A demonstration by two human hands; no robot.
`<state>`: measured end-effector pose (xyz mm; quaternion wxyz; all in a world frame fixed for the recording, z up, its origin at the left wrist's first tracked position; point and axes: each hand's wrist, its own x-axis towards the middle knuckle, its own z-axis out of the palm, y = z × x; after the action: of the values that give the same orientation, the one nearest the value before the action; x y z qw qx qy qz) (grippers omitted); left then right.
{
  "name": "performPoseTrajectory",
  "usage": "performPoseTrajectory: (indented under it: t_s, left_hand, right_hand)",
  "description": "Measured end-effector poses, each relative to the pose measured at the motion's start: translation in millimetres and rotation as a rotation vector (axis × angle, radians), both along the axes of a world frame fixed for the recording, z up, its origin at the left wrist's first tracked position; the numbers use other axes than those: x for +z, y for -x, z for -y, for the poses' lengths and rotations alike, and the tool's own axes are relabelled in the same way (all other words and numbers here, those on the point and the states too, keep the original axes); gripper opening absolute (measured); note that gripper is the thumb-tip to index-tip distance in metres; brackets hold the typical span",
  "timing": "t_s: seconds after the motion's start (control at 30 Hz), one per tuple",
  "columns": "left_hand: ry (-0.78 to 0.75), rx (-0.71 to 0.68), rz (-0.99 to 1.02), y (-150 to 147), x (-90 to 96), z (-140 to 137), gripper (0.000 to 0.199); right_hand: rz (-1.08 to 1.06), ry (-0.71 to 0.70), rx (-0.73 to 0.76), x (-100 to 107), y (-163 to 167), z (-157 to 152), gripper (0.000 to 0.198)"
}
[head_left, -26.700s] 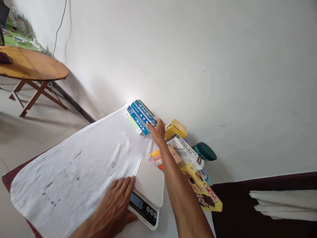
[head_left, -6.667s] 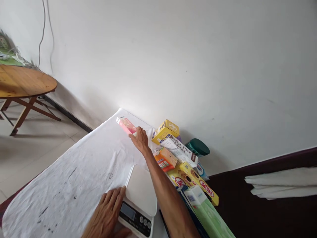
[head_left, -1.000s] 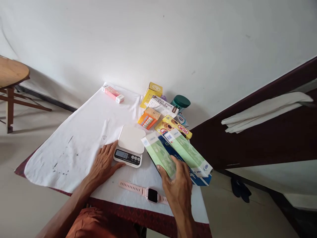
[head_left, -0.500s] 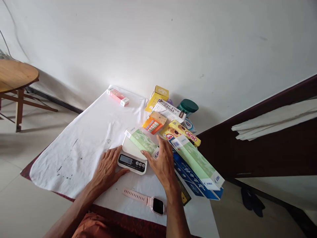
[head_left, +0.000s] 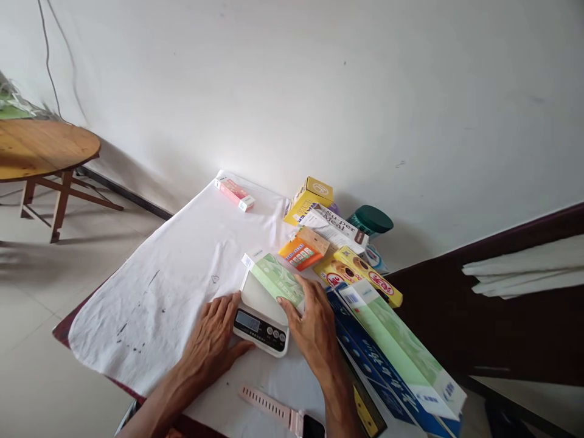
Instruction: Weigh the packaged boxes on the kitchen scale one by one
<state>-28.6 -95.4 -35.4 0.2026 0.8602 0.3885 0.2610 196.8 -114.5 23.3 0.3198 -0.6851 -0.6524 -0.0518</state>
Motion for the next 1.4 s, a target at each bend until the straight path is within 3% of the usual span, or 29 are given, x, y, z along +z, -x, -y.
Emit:
performPoseTrajectory:
  t_s: [0.13, 0.37, 0.47, 0.6, 0.73, 0.93, 1.07, 1.17, 1.3, 1.4]
  left_hand:
    - [0.015, 0.023, -0.010, -2, -3.3, 2, 0.089]
    - [0.000, 0.035, -0.031, -3, -13.7, 3, 0.103]
    - [-0.030, 0.032, -0.055, -6, -21.1, 0, 0.111]
    - [-0.061, -0.006, -0.074, -9, -27.5, -8, 0.124]
    - [-0.092, -0.017, -0.086, -8, -25.7, -14, 0.126]
    - [-0.076, 0.002, -0.068, -7, -26.0, -10, 0.124]
    - [-0.075, 0.047, -0.028, -7, -24.0, -5, 0.113]
    - [-0.048, 0.054, -0.011, -5, -16.4, -3, 0.099]
    - [-0.063, 0.026, -0.004, -3, -8.1, -5, 0.090]
    - [-0.087, 0.011, -0.001, -2, -6.0, -7, 0.084]
  right_hand:
    - [-0.022, -0.037, 0.052, 18, 16, -64, 0.041]
    - [-0.152, 0.091, -0.081, 30, 36, -246, 0.041]
    - [-0.164, 0.123, -0.116, 26, 36, -305, 0.036]
    - [-0.175, 0.171, -0.126, 16, 35, -349, 0.032]
    - [-0.170, 0.218, -0.087, 2, 35, -361, 0.033]
    - [-0.154, 0.239, -0.057, 4, 36, -352, 0.050]
    - [-0.132, 0.204, -0.038, 20, 41, -311, 0.066]
    - [-0.100, 0.195, 0.020, 28, 46, -250, 0.058]
    - [-0.049, 0.080, 0.126, 34, 47, -135, 0.045]
    - [-0.009, -0.022, 0.028, 35, 32, -40, 0.041]
